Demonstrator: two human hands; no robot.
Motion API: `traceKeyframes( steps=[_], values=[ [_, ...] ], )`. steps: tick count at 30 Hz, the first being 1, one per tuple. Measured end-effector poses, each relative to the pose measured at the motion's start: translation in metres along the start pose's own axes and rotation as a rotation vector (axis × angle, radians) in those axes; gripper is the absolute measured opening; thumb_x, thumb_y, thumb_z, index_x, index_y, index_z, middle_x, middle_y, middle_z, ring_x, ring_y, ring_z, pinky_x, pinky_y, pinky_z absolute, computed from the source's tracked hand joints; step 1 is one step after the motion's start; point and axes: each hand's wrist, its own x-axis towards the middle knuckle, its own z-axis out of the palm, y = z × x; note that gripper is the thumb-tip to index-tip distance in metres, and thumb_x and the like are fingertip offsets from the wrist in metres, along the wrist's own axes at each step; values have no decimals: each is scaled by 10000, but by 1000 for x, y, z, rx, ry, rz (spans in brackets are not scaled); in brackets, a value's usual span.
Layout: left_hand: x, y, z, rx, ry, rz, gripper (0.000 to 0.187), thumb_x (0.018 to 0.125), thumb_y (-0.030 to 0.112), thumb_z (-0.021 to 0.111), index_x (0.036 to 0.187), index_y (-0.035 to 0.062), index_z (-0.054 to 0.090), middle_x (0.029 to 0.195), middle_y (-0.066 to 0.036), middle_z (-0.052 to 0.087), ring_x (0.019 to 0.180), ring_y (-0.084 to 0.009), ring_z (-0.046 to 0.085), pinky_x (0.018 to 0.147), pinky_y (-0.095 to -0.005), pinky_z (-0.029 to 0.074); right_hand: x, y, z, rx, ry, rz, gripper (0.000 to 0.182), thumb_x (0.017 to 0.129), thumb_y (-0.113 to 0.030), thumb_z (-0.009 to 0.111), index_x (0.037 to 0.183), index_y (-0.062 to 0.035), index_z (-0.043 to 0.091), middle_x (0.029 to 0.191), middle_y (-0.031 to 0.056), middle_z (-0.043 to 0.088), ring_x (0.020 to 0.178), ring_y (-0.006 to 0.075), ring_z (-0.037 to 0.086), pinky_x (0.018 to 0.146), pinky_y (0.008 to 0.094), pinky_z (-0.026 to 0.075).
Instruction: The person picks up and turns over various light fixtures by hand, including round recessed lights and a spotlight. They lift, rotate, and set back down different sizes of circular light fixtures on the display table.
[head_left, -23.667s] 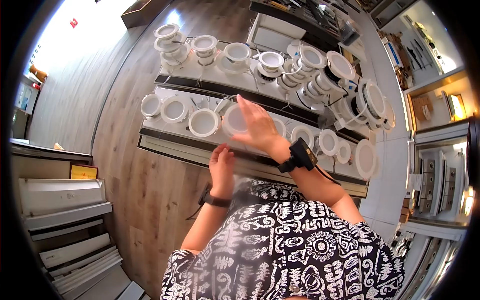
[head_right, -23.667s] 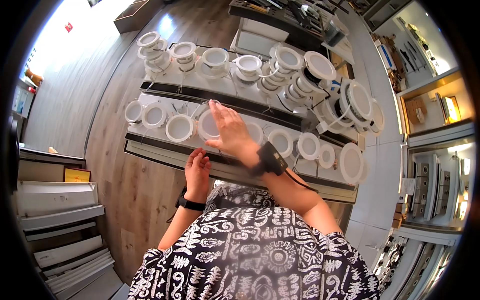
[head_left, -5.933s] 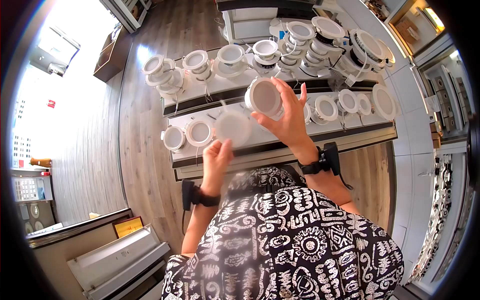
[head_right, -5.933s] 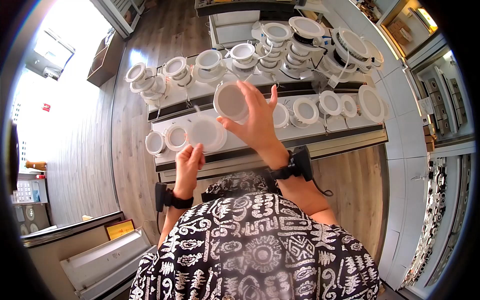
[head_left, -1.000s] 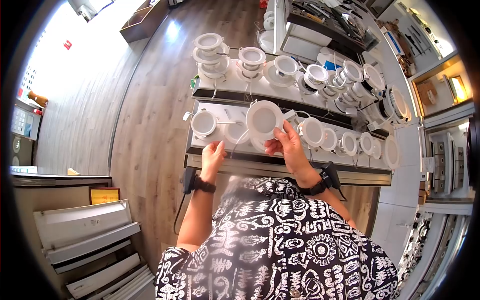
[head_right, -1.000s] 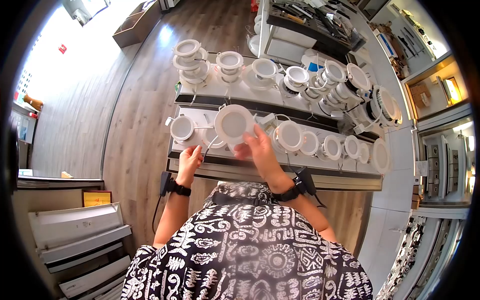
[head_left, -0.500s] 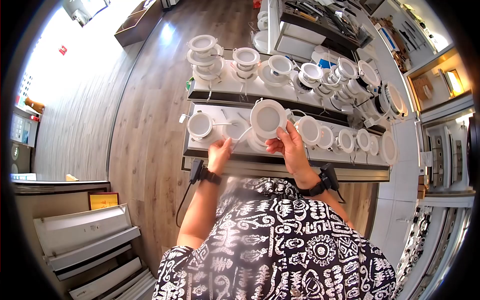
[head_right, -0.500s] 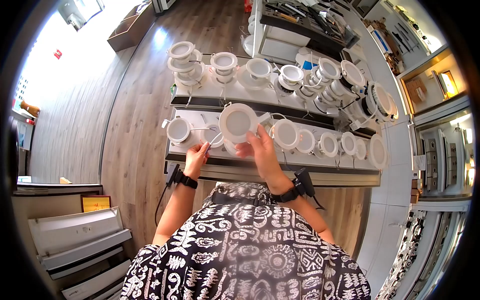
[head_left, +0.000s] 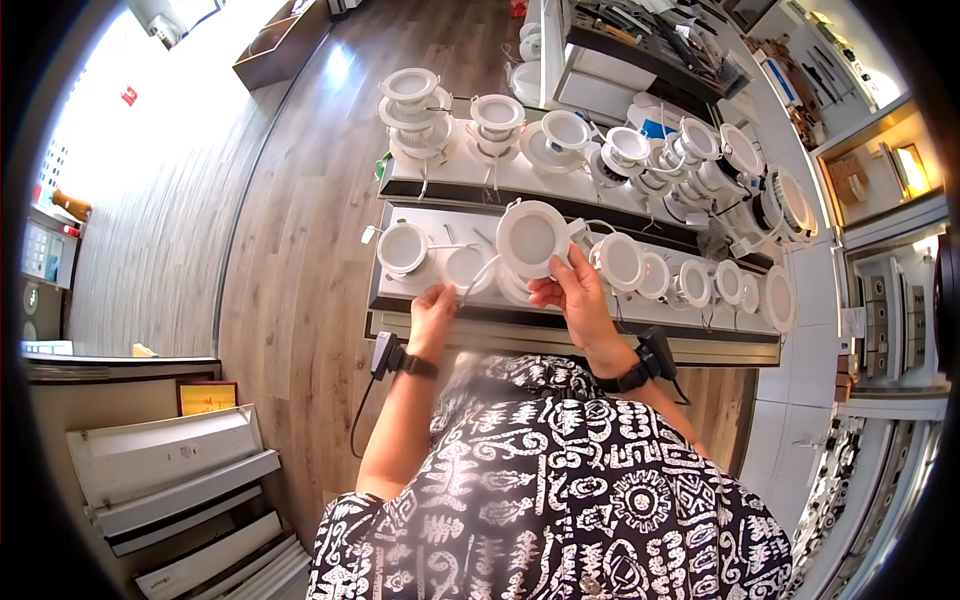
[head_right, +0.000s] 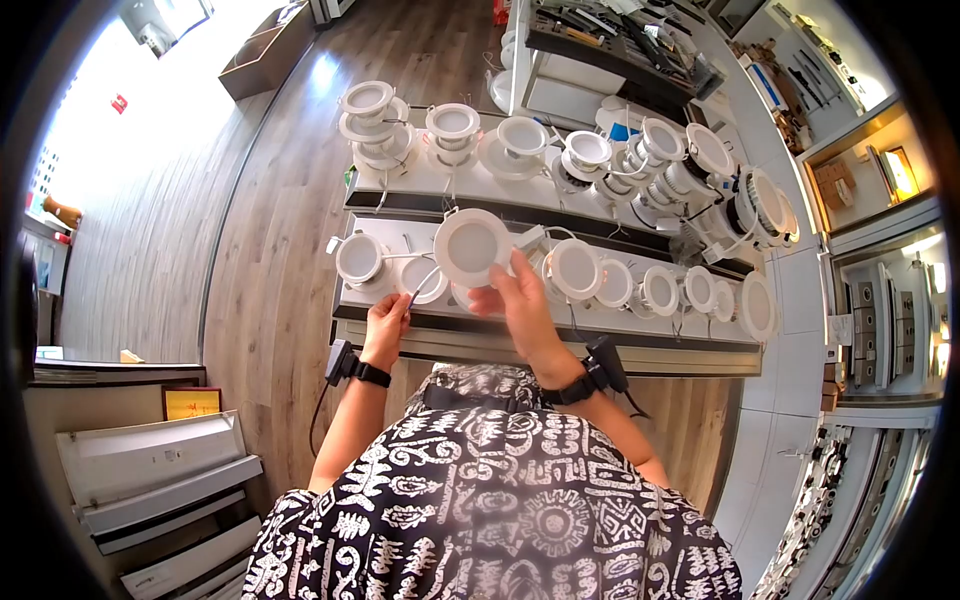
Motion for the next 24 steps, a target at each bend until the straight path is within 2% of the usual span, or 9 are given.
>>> traceKeyframes(
  steps=[9, 15, 18, 24],
  values=[
    [-26, -1, -30, 105, -101, 96, 147, 921, 171, 601, 818, 66, 590, 636, 54, 494, 526, -25, 411, 465, -176, 296, 2, 5, 3, -10, -46, 19, 337, 964, -218, 490, 1228, -10, 463, 818, 127, 658, 642, 156, 640, 585, 249, 527],
    [-19, -13, -22, 11, -46, 52, 147, 923, 187, 604, 845, 63, 594, 639, 43, 511, 523, -28, 417, 456, -174, 300, 4, 9, 7, -3, -57, 63, 344, 966, -225, 487, 1230, -9, 441, 842, 140, 659, 656, 165, 645, 591, 257, 529],
    [-6, -15, -12, 46, -21, 59, 152, 922, 191, 608, 838, 65, 594, 633, 34, 515, 514, -35, 419, 453, -180, 306, 6, 8, 16, -55, -101, 88, 291, 978, -260, 486, 1222, -100, 485, 823, 68, 653, 651, 110, 628, 616, 244, 522],
    [0, -8, 2, 93, 25, 7, 212, 909, 256, 627, 844, 55, 605, 629, 22, 531, 509, -48, 433, 465, -183, 324, 19, 20, 30, 29, -109, 251, 303, 978, -249, 481, 1243, -104, 461, 936, 98, 643, 679, 144, 640, 653, 274, 548]
  ],
)
